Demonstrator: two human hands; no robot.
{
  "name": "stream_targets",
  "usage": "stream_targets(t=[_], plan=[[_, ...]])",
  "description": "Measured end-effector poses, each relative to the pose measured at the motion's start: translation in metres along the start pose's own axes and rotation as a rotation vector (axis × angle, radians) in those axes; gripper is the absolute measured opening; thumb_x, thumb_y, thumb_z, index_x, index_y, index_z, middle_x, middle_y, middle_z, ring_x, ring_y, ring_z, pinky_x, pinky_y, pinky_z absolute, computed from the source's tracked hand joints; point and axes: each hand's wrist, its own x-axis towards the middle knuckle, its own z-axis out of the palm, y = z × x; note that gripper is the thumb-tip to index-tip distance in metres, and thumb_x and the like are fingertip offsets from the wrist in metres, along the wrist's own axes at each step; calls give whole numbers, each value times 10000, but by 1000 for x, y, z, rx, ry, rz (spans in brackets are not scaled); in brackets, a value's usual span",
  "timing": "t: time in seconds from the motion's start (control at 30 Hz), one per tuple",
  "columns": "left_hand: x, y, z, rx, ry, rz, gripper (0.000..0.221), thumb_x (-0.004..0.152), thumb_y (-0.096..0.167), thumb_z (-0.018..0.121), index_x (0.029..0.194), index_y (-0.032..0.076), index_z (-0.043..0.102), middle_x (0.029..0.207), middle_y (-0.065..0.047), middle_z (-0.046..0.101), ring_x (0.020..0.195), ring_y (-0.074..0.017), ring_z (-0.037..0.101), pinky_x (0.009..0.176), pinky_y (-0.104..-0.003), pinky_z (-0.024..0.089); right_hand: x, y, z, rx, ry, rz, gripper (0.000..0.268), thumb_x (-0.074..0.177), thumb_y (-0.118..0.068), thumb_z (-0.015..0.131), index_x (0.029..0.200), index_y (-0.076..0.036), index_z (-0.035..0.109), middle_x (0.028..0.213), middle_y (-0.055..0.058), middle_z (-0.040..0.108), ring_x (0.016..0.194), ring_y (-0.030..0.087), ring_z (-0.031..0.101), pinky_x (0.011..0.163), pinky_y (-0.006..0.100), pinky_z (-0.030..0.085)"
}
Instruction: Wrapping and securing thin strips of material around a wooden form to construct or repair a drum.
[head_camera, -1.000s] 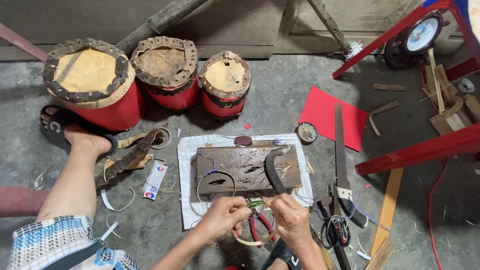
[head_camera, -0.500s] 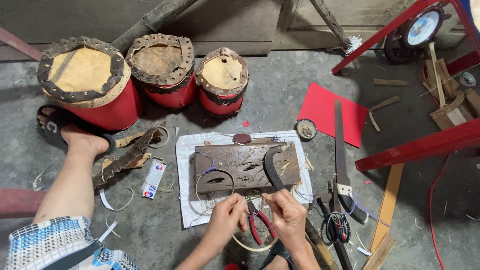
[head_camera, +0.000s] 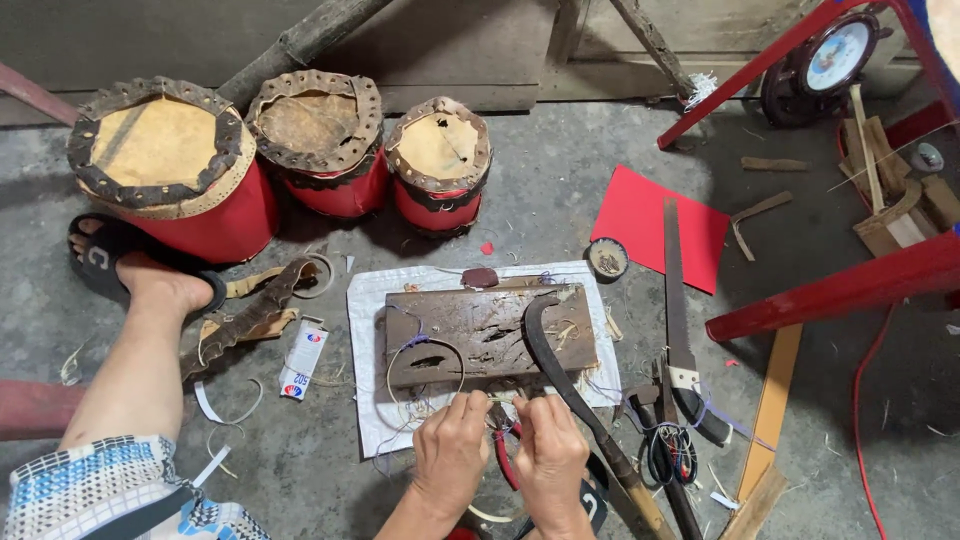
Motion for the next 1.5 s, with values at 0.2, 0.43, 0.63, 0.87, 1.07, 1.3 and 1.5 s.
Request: stream_targets(t=[0.2,0.43,0.63,0.87,1.07,1.3,1.5], plan=[[-6,-1,41,-4,-69,-179,152,950,183,675,900,148,535,695,-43,612,497,-309,653,373,-444,467,-7,18,21,47,36,114,169,895,54,609,810,-91,586,733,13,569,627,150,548,555,304,436],[-16,-36,61,-131,-199,43,304,804,-204,614,934,68,572,700,-60,622,471,-191,629,368,-310,562,-16,56,36,306,-186,339,76,849,-26,671,857,-100,661,851,24,706,798,176,668,714,325,501],[-20,-57,59,98,-231,210,401,694,-83,650,994,137,498,743,-43,559,533,-298,663,384,-444,526,-7,54,32,4,-334,-7,199,862,-80,725,962,-115,557,935,23,568,794,200,589,602,367,521],[-15,-56,53,175,-220,209,382,676,-43,706,945,154,521,738,-20,590,559,-253,692,425,-396,542,4,39,39,-231,-199,-348,183,836,2,657,865,-118,522,899,45,551,803,271,482,637,376,405],[-10,-52,55,218,-181,243,265,740,-26,635,904,157,538,711,-1,588,529,-217,677,428,-377,534,-9,50,56,-398,-118,-355,252,798,89,628,851,-146,555,707,17,485,591,198,479,559,333,419],[-11,-54,68,295,-190,245,180,818,10,655,862,159,563,710,4,615,549,-181,683,444,-342,540,-10,58,70,-295,-237,-320,369,597,134,592,848,-133,542,719,25,520,574,235,464,600,354,390],[34,-77,21,-371,-358,-422,436,1005,394,539,1263,59,648,1243,-158,663,789,-164,582,640,-282,536,-28,102,93,-35,-279,11,259,800,123,543,773,-132,578,602,-23,586,509,116,518,497,252,522]])
